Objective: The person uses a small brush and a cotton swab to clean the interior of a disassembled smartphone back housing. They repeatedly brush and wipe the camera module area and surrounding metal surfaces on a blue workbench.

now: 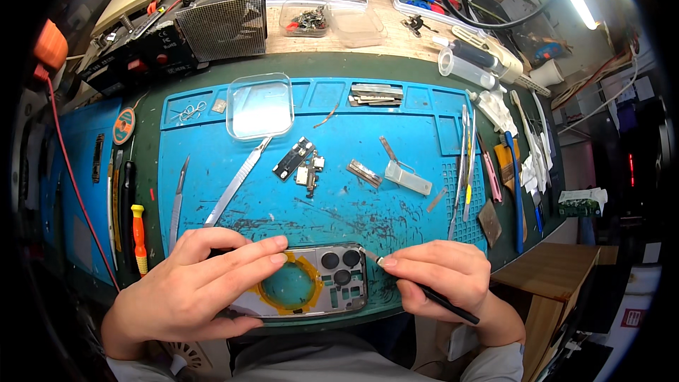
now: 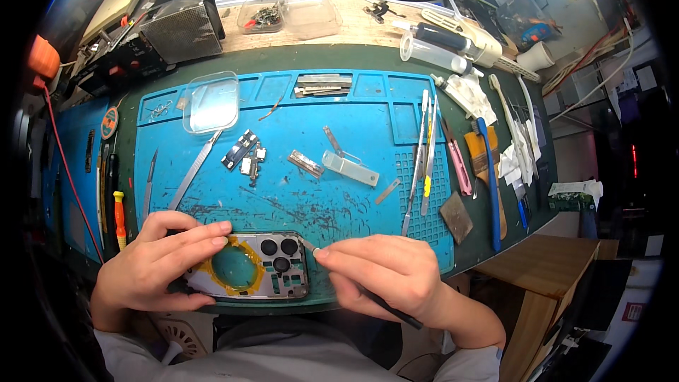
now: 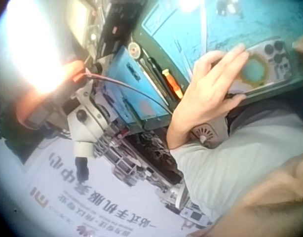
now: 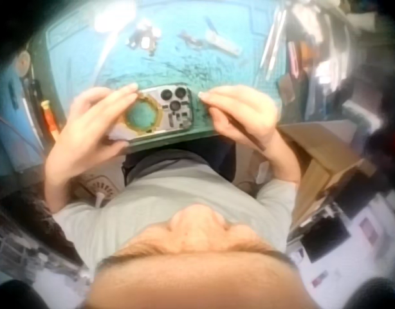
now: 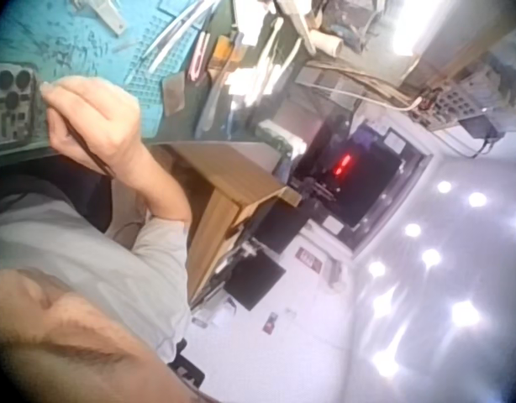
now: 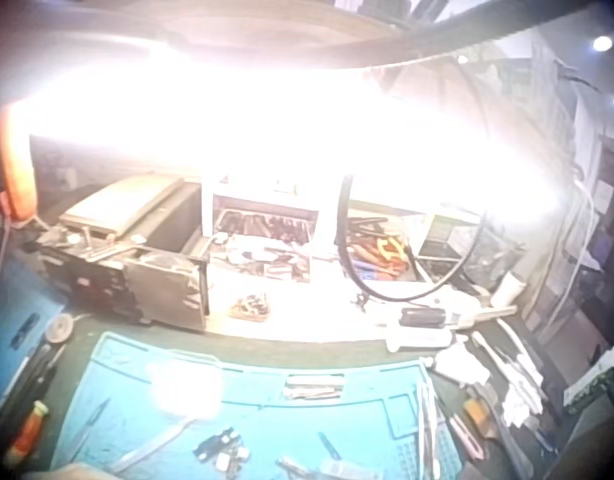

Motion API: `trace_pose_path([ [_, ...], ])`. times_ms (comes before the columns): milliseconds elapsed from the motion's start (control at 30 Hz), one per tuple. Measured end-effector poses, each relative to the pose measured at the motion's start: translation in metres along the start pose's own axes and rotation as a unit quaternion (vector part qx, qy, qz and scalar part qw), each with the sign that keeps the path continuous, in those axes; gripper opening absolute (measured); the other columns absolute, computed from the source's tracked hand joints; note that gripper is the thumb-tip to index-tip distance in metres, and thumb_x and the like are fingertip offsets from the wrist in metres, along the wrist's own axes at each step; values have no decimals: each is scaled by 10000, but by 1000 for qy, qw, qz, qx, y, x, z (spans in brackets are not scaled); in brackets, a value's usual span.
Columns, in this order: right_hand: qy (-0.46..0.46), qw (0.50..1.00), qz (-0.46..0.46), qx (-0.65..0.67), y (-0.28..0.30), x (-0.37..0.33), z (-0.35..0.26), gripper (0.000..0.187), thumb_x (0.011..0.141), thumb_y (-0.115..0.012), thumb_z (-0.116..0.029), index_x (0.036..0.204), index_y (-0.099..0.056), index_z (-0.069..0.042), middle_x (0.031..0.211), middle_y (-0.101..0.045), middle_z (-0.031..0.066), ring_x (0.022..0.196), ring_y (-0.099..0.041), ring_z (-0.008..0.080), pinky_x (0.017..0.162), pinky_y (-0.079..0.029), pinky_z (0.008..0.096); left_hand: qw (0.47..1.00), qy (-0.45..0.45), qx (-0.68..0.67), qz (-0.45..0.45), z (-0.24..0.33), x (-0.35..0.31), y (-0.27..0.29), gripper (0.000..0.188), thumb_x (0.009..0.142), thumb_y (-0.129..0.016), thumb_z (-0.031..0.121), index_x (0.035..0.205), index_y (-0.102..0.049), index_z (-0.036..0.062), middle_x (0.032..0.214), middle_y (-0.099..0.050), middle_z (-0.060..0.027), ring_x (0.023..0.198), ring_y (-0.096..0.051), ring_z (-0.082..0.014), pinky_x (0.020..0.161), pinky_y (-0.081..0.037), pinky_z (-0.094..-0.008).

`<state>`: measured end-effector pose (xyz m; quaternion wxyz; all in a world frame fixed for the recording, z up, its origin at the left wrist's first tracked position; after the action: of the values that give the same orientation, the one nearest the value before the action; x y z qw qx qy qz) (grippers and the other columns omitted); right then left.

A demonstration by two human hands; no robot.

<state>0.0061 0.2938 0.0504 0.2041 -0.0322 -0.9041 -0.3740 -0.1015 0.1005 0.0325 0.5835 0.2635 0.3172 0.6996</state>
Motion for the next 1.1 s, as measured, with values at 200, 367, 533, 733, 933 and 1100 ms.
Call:
trace_pose_path([
  [200, 16, 1000, 0, -27, -4, -1, -5, 409, 726, -828, 77, 1126, -791, -1, 992, -805, 104, 768, -775, 223, 642, -616, 300, 1000, 4, -11, -3, -1, 0, 1, 838, 733, -933, 190, 1491, -626, 5, 1551, -646, -109, 1227, -599, -296, 1057, -487, -393],
  [367, 10, 1000, -17, -12, -6, 4, -4, 391, 749, -845, 68, 1130, -792, -1, 1022, -807, 110, 794, -781, 232, 658, -621, 301, 1000, 10, -17, -7, -2, 0, 0, 844, 739, -937, 196, 1500, -623, 12, 1554, -645, -105, 1237, -602, -287, 1063, -483, -389],
  [533, -14, 999, -29, 18, -6, 5, 4, 391, 758, -831, 71, 1140, -801, -6, 1047, -815, 129, 812, -785, 240, 672, -620, 306, 1000, 1, -6, -16, -2, 0, -1, 869, 727, -964, 236, 1487, -622, -10, 1539, -657, -146, 1228, -611, -320, 1082, -474, -392],
  [733, -26, 998, -36, 34, -5, 5, 6, 446, 729, -839, 107, 1156, -790, -13, 1064, -815, 130, 816, -781, 233, 680, -611, 298, 1000, -3, -10, -13, -2, 0, 0, 870, 725, -966, 229, 1486, -622, -13, 1535, -660, -148, 1227, -613, -318, 1078, -474, -390],
  [933, -38, 996, -43, 73, -6, 8, 14, 423, 758, -829, 98, 1161, -798, -23, 1068, -822, 132, 817, -787, 243, 682, -610, 304, 1000, -2, -18, -9, -3, -1, 1, 876, 713, -968, 207, 1486, -621, -14, 1539, -658, -147, 1218, -617, -318, 1073, -478, -391],
  [1100, -51, 995, -44, 69, -6, 5, 14, 418, 773, -831, 94, 1172, -796, -24, 1090, -821, 132, 839, -790, 254, 704, -613, 319, 1000, -1, -20, -8, -3, -1, 0, 883, 706, -968, 204, 1489, -621, -8, 1538, -659, -145, 1210, -622, -319, 1074, -478, -394],
])
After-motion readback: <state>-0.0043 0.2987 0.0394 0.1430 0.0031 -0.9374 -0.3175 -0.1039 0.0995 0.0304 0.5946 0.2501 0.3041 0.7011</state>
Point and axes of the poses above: each hand's wrist, its own x-axis towards the middle knuckle, its own y-axis out of the back of the hand, z = x × y, the point moved 10 cm from there along x, towards the middle knuckle
